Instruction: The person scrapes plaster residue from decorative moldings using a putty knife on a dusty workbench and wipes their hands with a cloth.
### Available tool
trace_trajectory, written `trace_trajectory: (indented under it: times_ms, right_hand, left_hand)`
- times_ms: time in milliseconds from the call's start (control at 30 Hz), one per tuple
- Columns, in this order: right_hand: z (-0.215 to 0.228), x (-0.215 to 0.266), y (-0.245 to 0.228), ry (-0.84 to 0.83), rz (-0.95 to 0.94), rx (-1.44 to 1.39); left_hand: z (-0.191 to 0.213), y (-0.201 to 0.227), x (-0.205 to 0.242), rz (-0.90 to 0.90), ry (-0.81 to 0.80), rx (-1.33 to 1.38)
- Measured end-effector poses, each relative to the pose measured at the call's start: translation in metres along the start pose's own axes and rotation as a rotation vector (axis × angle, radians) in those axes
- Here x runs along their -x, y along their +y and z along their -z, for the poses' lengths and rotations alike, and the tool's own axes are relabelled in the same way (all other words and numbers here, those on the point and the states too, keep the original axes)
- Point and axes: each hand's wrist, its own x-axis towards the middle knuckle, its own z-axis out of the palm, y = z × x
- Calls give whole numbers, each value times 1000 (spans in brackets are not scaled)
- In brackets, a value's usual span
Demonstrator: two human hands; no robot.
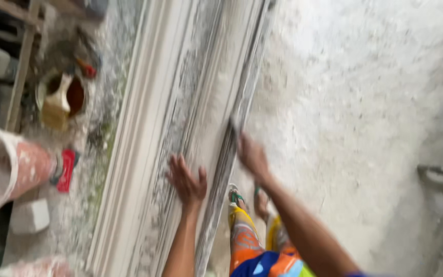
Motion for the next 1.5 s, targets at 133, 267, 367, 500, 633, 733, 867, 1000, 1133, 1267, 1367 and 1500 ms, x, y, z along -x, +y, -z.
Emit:
trace_trajectory:
  times_ms: [133, 267, 367, 500, 633, 733, 867, 1000, 1133, 1267, 1367, 1500]
  right_hand:
    - [31, -43, -26, -5, 2, 112]
    - [121, -239, -46, -7, 36, -95]
    - [155, -295, -50, 31, 67, -122]
    - [97, -240, 6, 93, 93, 172]
    - [138, -271, -43, 35, -73, 119]
    - [220, -344, -110, -249, -264, -89]
    - [225, -316, -96, -357, -215, 57]
    - [217, -315, -70, -417, -367, -206]
    - [243, -332, -44, -393, -514, -436]
    - [233, -369, -39, -235, -509, -724]
    - [222, -347, -45, -127, -262, -419]
    - [165, -314, -47, 95, -5, -78]
  left_hand:
    - [2, -7, 2, -34, -21, -85]
    - [0, 0, -6, -44, 48, -103]
    - [7, 5, 5, 11, -27, -52]
    - [20, 16, -3, 65, -10, -30]
    - [14, 26, -25, 297, -149, -177]
    - [4, 21, -56, 360, -53, 69]
    - [13, 63, -128, 146, 42, -125]
    - [-5, 124, -272, 232, 114, 71]
    - [-59, 159, -327, 44, 223, 191]
    - [-123, 228, -423, -59, 168, 266]
    - [-152, 261, -454, -149, 57, 315]
    - [-168, 280, -468, -164, -38, 213]
